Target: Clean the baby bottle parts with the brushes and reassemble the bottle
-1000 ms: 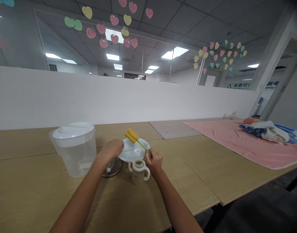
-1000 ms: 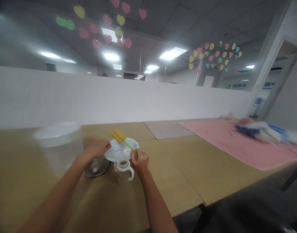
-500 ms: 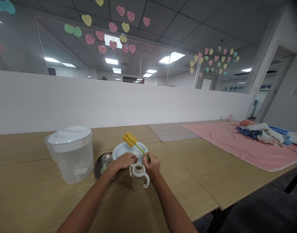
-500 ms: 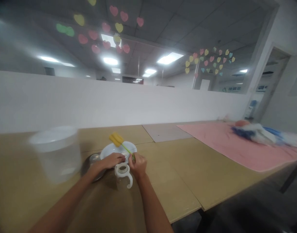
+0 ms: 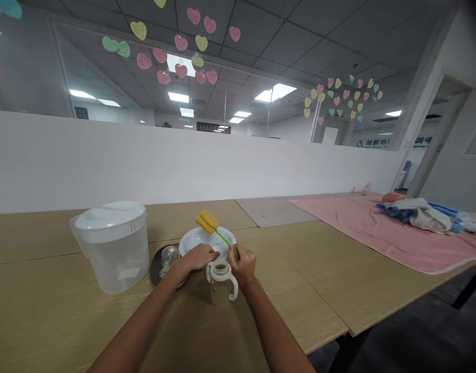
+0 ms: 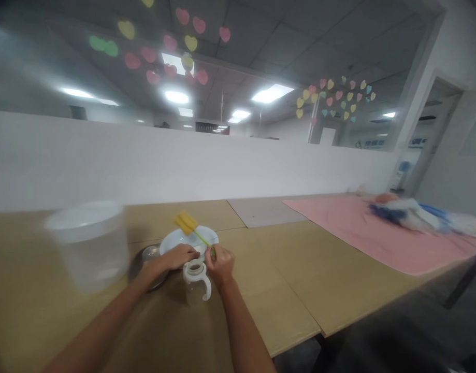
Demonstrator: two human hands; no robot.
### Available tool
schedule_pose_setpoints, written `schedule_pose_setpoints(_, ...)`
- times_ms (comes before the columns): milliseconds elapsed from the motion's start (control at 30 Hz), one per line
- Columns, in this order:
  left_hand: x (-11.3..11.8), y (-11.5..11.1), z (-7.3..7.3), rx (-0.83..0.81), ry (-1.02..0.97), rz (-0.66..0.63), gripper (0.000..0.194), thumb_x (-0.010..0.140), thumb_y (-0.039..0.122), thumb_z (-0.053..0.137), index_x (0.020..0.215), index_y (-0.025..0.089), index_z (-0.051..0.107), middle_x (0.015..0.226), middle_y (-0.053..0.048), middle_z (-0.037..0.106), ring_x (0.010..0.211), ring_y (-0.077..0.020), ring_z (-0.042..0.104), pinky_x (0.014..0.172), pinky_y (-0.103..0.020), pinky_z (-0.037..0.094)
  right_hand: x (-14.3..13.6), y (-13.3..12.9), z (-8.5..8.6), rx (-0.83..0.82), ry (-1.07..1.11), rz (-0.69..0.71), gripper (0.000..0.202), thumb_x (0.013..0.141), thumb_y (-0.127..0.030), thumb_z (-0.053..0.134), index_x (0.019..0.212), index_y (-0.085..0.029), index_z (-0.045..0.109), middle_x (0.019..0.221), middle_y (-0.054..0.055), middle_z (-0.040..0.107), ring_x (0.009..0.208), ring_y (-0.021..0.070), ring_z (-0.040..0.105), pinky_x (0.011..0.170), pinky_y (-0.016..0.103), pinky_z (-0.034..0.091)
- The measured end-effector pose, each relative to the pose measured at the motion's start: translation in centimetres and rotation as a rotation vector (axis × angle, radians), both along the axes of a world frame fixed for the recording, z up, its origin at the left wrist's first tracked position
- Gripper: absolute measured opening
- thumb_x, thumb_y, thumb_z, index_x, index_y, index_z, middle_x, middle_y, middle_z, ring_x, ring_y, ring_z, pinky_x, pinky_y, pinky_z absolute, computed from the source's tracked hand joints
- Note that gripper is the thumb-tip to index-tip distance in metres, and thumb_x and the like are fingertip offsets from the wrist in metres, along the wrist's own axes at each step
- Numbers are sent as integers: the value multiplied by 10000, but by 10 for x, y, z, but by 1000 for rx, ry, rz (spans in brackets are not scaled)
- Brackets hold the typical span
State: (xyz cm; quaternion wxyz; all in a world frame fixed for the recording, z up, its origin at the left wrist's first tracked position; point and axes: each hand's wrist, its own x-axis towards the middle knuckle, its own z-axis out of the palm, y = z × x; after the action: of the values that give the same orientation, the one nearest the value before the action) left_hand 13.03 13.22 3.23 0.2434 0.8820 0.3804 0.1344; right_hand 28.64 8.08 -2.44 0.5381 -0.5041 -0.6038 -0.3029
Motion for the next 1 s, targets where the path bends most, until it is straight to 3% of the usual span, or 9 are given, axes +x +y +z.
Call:
schedule_pose_setpoints(167,2,4,-1,118,-4,81,299,759,337,457,583,148,608,570,-28,583,594,-160,520,587,-260,358,0,0,1,4,11,-12,318,873,-255,420,578,-178,511,451,-23,490,406,82,422,472,221,269)
schedule_pose_setpoints(333,1,2,2,235,-88,165,233,759,338,517,795,186,691,840,-52,686,839,-199,580,750,-279,401,-1,0,1,15,26,-10,310,868,-243,426,580,-173,516,448,-23,484,403,83,425,467,219,269)
schedule_pose_setpoints(433,-7,-8,1,356,-174,193,190,768,344,545,774,212,682,883,-43,686,923,-217,557,825,-313,399,-1,-1,1,-4,34,-10,299,867,-237,421,594,-172,525,466,-18,506,408,82,436,468,218,275)
schedule_pose_setpoints(600,-48,-35,-19,785,-533,163,171,822,276,528,685,215,610,743,-14,667,809,-178,565,819,-337,442,-2,0,1,6,54,1,289,860,-228,431,592,-175,527,454,-25,491,407,80,426,464,218,273)
schedule_pose_setpoints(733,-90,-47,-43,1033,-615,173,93,803,190,568,719,222,591,744,1,668,844,-180,574,952,-416,405,-5,0,2,18,19,36,293,860,-224,437,582,-177,515,439,-34,461,399,76,396,463,220,261)
schedule_pose_setpoints(867,-109,-42,-54,991,-542,312,68,836,198,532,826,225,593,833,-17,676,974,-224,547,959,-474,388,-5,-2,1,2,0,76,289,859,-226,433,582,-178,504,445,-37,453,409,75,386,470,217,261)
schedule_pose_setpoints(1000,-107,-36,-54,884,-496,348,117,875,224,467,890,225,583,912,-34,662,1052,-236,513,887,-421,443,-2,-4,1,-10,-16,87,321,852,-234,421,536,-184,452,421,-47,403,398,73,345,461,220,237)
